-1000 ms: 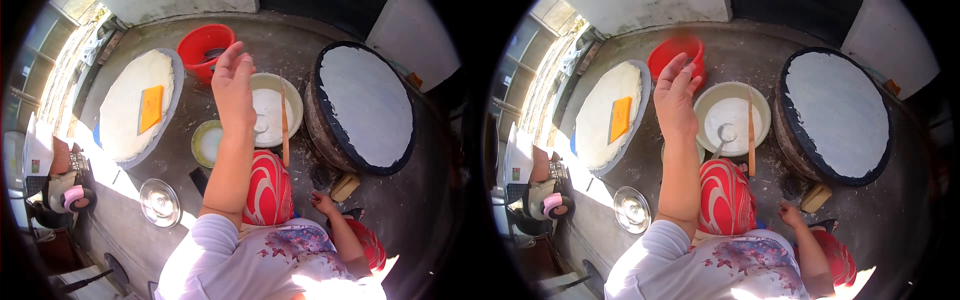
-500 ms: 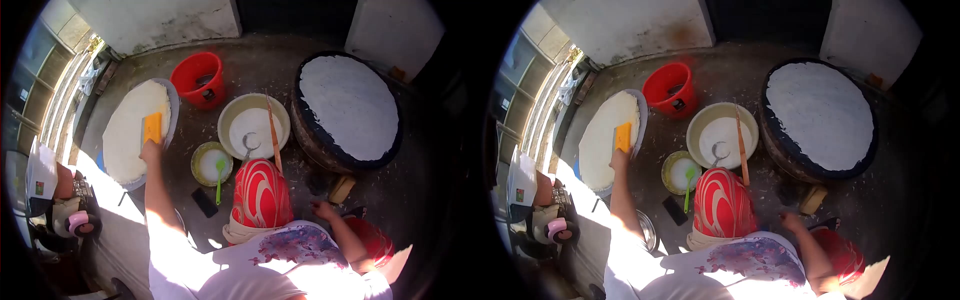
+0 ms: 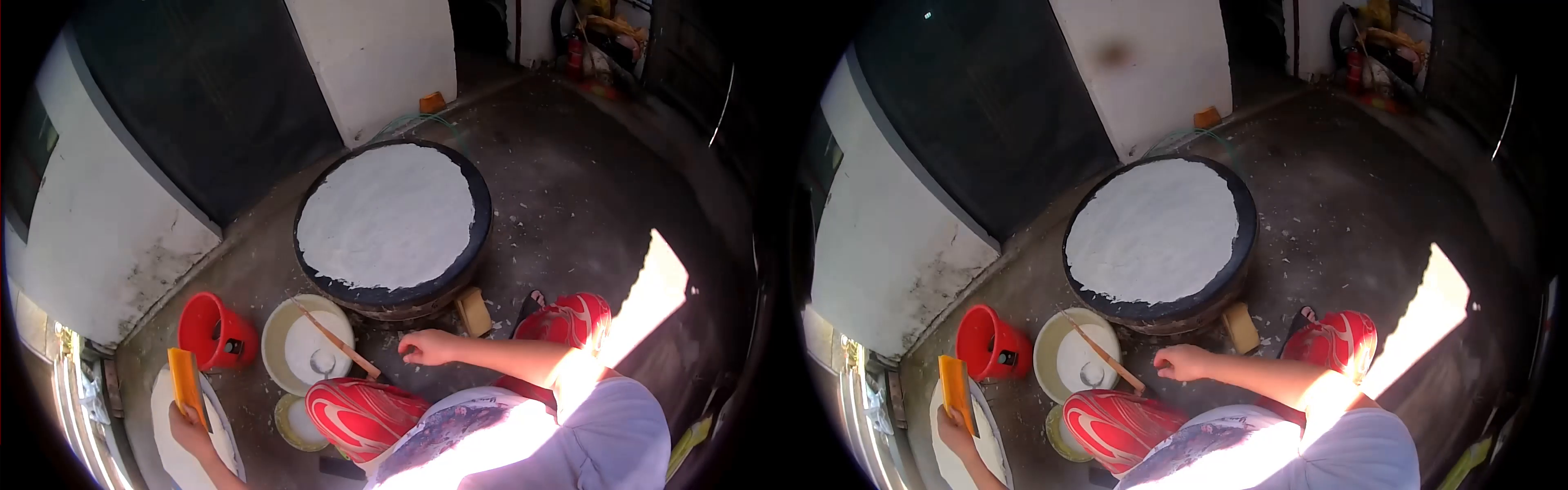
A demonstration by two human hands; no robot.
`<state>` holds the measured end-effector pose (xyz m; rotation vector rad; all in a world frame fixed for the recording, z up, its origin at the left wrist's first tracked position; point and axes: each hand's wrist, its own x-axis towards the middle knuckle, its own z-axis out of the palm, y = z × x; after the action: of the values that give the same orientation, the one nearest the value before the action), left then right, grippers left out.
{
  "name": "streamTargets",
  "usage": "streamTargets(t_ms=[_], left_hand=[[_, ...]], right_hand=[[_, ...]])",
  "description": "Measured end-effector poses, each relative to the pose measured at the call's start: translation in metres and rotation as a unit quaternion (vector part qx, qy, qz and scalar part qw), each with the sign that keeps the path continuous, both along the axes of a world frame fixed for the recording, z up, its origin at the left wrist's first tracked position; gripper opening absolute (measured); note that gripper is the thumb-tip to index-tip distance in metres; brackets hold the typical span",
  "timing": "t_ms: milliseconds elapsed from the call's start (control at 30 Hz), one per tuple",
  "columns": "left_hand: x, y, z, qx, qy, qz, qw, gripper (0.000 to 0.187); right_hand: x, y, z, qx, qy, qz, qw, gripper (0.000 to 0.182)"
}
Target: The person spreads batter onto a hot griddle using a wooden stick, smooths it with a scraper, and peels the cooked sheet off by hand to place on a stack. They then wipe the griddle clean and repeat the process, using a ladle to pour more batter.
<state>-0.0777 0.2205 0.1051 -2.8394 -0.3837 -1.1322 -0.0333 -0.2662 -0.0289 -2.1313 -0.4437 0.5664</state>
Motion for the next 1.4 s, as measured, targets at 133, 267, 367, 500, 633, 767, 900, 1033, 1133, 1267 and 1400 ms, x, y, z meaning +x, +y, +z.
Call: streamTargets(t_ms=[133,267,367,500,633,767,900,1033,1133,1267,1400], left_hand=[[0.023,-0.136,0.012,0.097,0.034,-0.209,0.972,0.022],[0.033,-0.241,0.010,0.135,0.080,-0.409,0.899,0.021],[0.033,-0.284,-0.001,0.079,0.129,-0.496,0.855,0.027],[0.035,-0.298,-0.003,0.040,0.136,-0.501,0.854,0.042],[0.029,-0.264,-0.024,-0.036,0.181,-0.370,0.911,0.054],[0.011,-0.235,-0.051,-0.186,0.198,-0.264,0.925,0.050],[0.001,-0.237,-0.063,-0.279,0.202,-0.206,0.916,0.043],[0.007,-0.246,-0.072,-0.294,0.187,-0.184,0.919,0.045],[0.033,-0.267,-0.055,-0.215,0.175,-0.228,0.933,0.043],[0.049,-0.273,-0.054,-0.206,0.225,-0.222,0.926,0.045],[0.061,-0.276,-0.056,-0.207,0.254,-0.223,0.918,0.044]], right_hand=[[0.013,0.026,0.061,0.129,-0.287,-0.079,0.946,0.048],[0.014,0.014,0.125,-0.014,-0.490,-0.062,0.870,0.057],[0.024,-0.003,0.124,-0.164,-0.515,0.028,0.841,0.044],[0.036,-0.056,0.107,-0.173,-0.357,0.051,0.916,0.022],[0.082,-0.154,0.069,-0.111,-0.260,-0.304,0.910,0.048],[0.133,-0.251,0.037,-0.182,-0.163,-0.539,0.806,0.063],[0.175,-0.269,0.015,-0.254,-0.097,-0.606,0.748,0.074],[0.227,-0.268,0.024,-0.288,-0.098,-0.567,0.765,0.076],[0.281,-0.287,0.014,-0.303,-0.091,-0.595,0.739,0.071],[0.326,-0.294,0.037,-0.347,-0.144,-0.564,0.735,0.068],[0.323,-0.291,0.044,-0.299,-0.175,-0.518,0.782,0.063]])
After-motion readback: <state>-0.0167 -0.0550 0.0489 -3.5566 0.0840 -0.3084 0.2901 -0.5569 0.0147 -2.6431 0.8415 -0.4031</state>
